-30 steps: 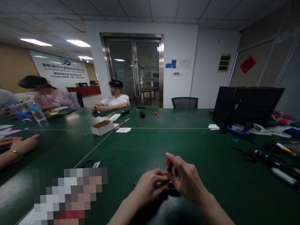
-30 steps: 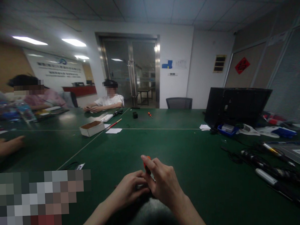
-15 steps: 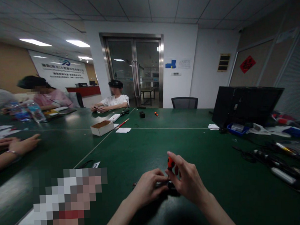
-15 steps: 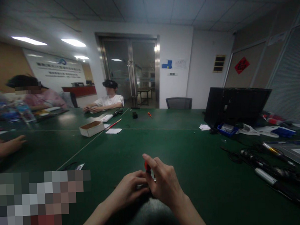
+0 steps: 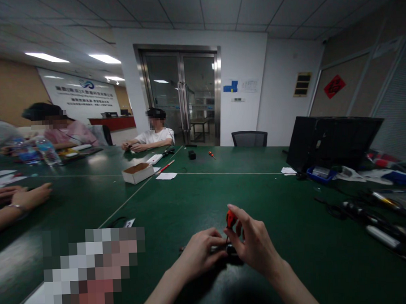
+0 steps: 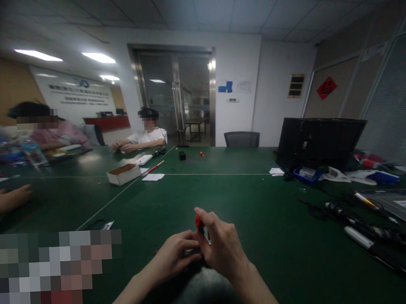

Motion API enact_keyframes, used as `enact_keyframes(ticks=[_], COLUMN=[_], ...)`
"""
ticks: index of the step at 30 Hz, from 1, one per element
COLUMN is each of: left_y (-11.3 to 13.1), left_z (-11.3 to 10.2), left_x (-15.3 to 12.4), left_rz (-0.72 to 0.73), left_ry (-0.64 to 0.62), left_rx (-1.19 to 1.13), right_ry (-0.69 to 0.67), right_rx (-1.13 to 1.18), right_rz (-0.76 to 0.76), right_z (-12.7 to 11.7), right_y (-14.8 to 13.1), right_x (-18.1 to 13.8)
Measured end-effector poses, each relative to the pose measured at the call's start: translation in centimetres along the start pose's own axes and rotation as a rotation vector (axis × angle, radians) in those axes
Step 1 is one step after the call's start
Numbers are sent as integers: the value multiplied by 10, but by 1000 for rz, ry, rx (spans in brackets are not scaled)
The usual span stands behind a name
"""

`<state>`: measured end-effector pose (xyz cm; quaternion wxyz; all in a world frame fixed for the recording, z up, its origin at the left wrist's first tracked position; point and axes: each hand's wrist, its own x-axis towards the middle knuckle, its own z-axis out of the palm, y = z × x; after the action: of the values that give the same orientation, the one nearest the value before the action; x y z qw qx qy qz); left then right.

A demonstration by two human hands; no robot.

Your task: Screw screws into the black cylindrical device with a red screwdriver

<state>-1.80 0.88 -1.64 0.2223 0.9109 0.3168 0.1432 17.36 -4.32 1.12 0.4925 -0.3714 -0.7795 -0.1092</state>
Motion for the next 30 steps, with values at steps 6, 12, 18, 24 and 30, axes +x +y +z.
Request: enact_keyframes(ticks=[6, 12, 18, 24, 30], left_y=[-1, 2, -1, 2, 8], left_z=[1, -1, 0, -1, -5], left_x=[1, 0, 0, 0, 0], left_rz=[3, -6, 15, -10, -38], left_ry=[0, -9, 4, 0, -14], left_rx=[4, 5, -19, -22, -14], right_ry=[-22, -36, -25, -73, -66], right_rx=[11, 23, 4, 32, 25], right_rz=[2, 30, 22, 43, 42], right_z=[-1, -1, 2, -2, -1], right_y=[0, -2, 4, 2, 2], right_x=[1, 1, -2, -1, -1])
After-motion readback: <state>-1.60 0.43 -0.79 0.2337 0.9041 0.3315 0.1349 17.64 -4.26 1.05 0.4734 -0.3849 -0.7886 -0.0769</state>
